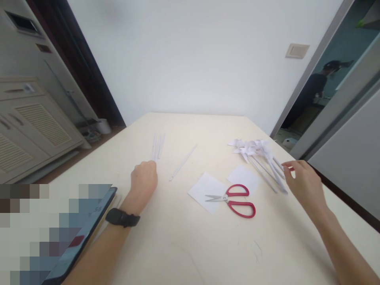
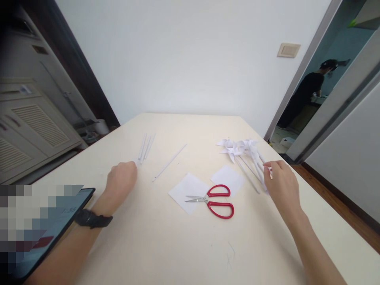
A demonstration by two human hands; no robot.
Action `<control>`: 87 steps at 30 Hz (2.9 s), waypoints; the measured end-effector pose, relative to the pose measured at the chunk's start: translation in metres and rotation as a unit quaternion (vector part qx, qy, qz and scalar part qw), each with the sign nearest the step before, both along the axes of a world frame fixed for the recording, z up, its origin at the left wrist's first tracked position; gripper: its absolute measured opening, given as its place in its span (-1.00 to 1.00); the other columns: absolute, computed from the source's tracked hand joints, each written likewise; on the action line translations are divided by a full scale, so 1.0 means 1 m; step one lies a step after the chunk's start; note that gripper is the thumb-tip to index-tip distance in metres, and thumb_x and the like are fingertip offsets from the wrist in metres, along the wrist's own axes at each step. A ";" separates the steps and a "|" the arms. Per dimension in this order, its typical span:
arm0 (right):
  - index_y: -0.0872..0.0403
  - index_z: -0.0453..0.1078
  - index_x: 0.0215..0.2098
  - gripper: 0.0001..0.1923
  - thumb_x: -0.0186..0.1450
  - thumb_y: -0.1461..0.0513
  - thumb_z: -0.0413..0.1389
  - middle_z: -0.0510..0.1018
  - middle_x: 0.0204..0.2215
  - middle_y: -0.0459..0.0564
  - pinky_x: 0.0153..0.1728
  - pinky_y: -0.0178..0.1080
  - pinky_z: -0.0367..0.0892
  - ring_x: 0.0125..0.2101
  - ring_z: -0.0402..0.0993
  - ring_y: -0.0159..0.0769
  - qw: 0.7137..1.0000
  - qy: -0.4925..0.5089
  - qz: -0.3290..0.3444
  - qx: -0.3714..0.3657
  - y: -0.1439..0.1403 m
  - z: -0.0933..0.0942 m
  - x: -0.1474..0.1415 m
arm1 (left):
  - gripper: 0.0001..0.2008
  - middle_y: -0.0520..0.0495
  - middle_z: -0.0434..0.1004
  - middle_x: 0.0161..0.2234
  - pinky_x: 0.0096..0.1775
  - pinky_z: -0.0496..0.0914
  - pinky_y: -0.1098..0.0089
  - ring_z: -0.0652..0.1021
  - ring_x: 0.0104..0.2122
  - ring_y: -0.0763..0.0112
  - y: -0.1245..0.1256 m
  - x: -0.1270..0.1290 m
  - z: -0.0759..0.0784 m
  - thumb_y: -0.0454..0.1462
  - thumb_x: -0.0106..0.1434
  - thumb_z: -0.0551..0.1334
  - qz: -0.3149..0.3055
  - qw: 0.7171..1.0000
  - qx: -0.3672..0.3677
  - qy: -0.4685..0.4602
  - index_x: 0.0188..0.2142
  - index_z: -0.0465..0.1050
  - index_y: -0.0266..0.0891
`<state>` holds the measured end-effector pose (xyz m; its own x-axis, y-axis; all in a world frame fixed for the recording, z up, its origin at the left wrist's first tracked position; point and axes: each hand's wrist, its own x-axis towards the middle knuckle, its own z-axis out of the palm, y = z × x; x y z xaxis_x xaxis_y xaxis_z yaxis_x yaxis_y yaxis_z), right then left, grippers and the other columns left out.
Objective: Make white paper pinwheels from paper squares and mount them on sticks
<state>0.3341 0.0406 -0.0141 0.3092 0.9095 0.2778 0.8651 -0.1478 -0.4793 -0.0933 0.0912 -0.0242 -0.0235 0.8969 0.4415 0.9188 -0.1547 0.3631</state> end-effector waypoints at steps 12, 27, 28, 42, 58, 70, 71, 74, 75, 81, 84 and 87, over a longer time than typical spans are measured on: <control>0.09 0.26 -0.35 -0.63 0.23 -0.06 0.06 0.51 -0.48 -0.06 -0.42 -0.31 0.40 -0.46 0.49 -0.38 0.849 0.391 0.313 -0.167 0.001 0.001 -0.141 | -0.76 -0.05 0.41 -0.46 -0.30 0.30 0.32 0.42 -0.36 0.31 -0.063 0.086 -0.008 -0.41 0.27 0.05 -0.297 0.955 -0.004 -0.008 -0.48 0.39 -0.21; 0.06 0.23 -0.39 -0.74 0.32 0.05 -0.01 0.59 -0.40 -0.01 -0.35 -0.27 0.42 -0.36 0.55 -0.28 0.878 0.339 0.327 -0.083 -0.001 -0.016 -0.131 | -0.54 -0.24 0.57 -0.10 -0.11 0.44 0.19 0.57 -0.15 0.12 -0.047 0.080 0.003 -0.15 0.06 0.35 -0.182 0.779 -0.257 -0.542 -0.04 0.47 -0.26; 0.06 0.27 -0.39 -0.74 0.33 0.06 -0.02 0.60 -0.39 0.00 -0.32 -0.25 0.42 -0.32 0.56 -0.24 0.883 0.310 0.342 -0.088 -0.002 -0.017 -0.131 | -0.56 -0.23 0.61 -0.18 -0.15 0.46 0.20 0.58 -0.21 0.13 -0.046 0.079 0.003 -0.15 0.04 0.37 -0.170 0.773 -0.256 -0.555 -0.09 0.51 -0.29; 0.05 0.19 0.19 -0.50 0.31 0.14 0.07 0.21 0.24 0.11 0.23 -0.01 -0.02 0.22 0.10 -0.12 0.853 0.057 0.516 -0.062 -0.019 -0.044 -0.159 | -0.74 0.01 0.53 -0.37 -0.45 0.30 0.51 0.40 -0.49 0.54 -0.036 0.064 -0.004 -0.17 0.07 0.35 -0.117 0.775 -0.143 -0.604 -0.26 0.52 -0.26; 0.10 0.37 -0.39 -0.67 0.35 0.06 -0.05 0.47 -0.51 -0.07 -0.52 -0.34 0.26 -0.48 0.41 -0.32 0.936 0.239 0.258 0.029 -0.017 -0.018 -0.139 | -0.80 -0.11 0.63 -0.45 -0.39 0.43 0.41 0.58 -0.45 0.31 -0.061 0.094 0.002 -0.20 0.21 0.22 -0.217 0.772 -0.373 -0.466 -0.34 0.59 -0.26; 0.04 0.20 0.21 -0.48 0.31 0.46 -0.08 0.21 0.24 0.07 0.12 -0.18 0.23 0.21 0.14 -0.27 0.822 -0.103 0.527 0.188 -0.011 -0.020 -0.131 | -0.77 -0.17 0.62 -0.24 -0.18 0.46 0.31 0.61 -0.22 0.18 -0.068 0.095 0.004 -0.23 0.28 0.15 -0.275 0.678 -0.390 -0.559 -0.18 0.51 -0.30; 0.05 0.19 0.21 -0.47 0.30 0.47 -0.08 0.20 0.25 0.09 0.12 -0.18 0.23 0.21 0.13 -0.28 0.819 -0.116 0.527 0.192 -0.009 -0.021 -0.129 | -0.77 -0.17 0.62 -0.26 -0.18 0.46 0.29 0.61 -0.23 0.16 -0.068 0.094 0.004 -0.26 0.29 0.12 -0.283 0.667 -0.387 -0.570 -0.17 0.49 -0.32; 0.06 0.16 0.23 -0.42 0.28 0.51 -0.11 0.15 0.27 0.10 0.11 -0.18 0.25 0.23 0.10 -0.29 0.819 -0.148 0.520 0.191 -0.005 -0.022 -0.125 | -0.76 -0.15 0.62 -0.32 -0.14 0.46 0.19 0.63 -0.25 0.10 -0.067 0.091 0.004 -0.28 0.32 0.06 -0.302 0.649 -0.384 -0.583 -0.18 0.46 -0.35; 0.06 0.15 0.23 -0.40 0.27 0.52 -0.12 0.13 0.28 0.09 0.10 -0.18 0.25 0.23 0.09 -0.28 0.818 -0.156 0.520 0.189 -0.004 -0.022 -0.124 | -0.77 -0.13 0.61 -0.33 -0.11 0.45 0.18 0.63 -0.26 0.11 -0.068 0.090 0.004 -0.27 0.32 0.06 -0.301 0.652 -0.385 -0.580 -0.19 0.46 -0.34; 0.07 0.12 0.25 -0.41 0.26 0.43 -0.08 0.02 0.32 0.10 0.18 -0.02 0.08 0.27 -0.02 -0.14 0.805 -0.127 0.562 0.145 -0.010 -0.014 -0.125 | -0.72 -0.06 0.61 -0.18 -0.07 0.46 0.29 0.61 -0.17 0.22 -0.068 0.088 0.006 -0.22 0.28 0.19 -0.297 0.699 -0.397 -0.515 -0.03 0.38 -0.23; -0.02 0.04 0.27 -0.42 0.29 0.32 -0.05 0.18 0.25 0.06 0.07 -0.06 0.21 0.16 0.17 -0.15 0.846 0.017 0.530 0.061 -0.016 -0.008 -0.128 | -0.63 -0.11 0.61 -0.16 -0.06 0.47 0.29 0.61 -0.17 0.25 -0.066 0.091 0.007 -0.24 0.28 0.19 -0.286 0.708 -0.416 -0.493 0.06 0.29 -0.26; -0.04 0.18 0.11 -0.57 0.27 0.17 0.06 0.48 -0.08 -0.01 -0.29 -0.27 0.35 -0.16 0.42 -0.26 0.881 0.150 0.447 -0.044 -0.019 -0.005 -0.133 | -0.65 -0.17 0.61 -0.17 -0.08 0.48 0.28 0.61 -0.18 0.23 -0.066 0.094 0.004 -0.24 0.28 0.18 -0.284 0.709 -0.439 -0.473 0.03 0.30 -0.31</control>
<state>0.2008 0.0212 -0.0194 -0.4935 0.8410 0.2216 0.4917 0.4800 -0.7265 0.0005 0.0255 -0.0199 0.5386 0.7996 -0.2656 0.0799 0.2653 0.9608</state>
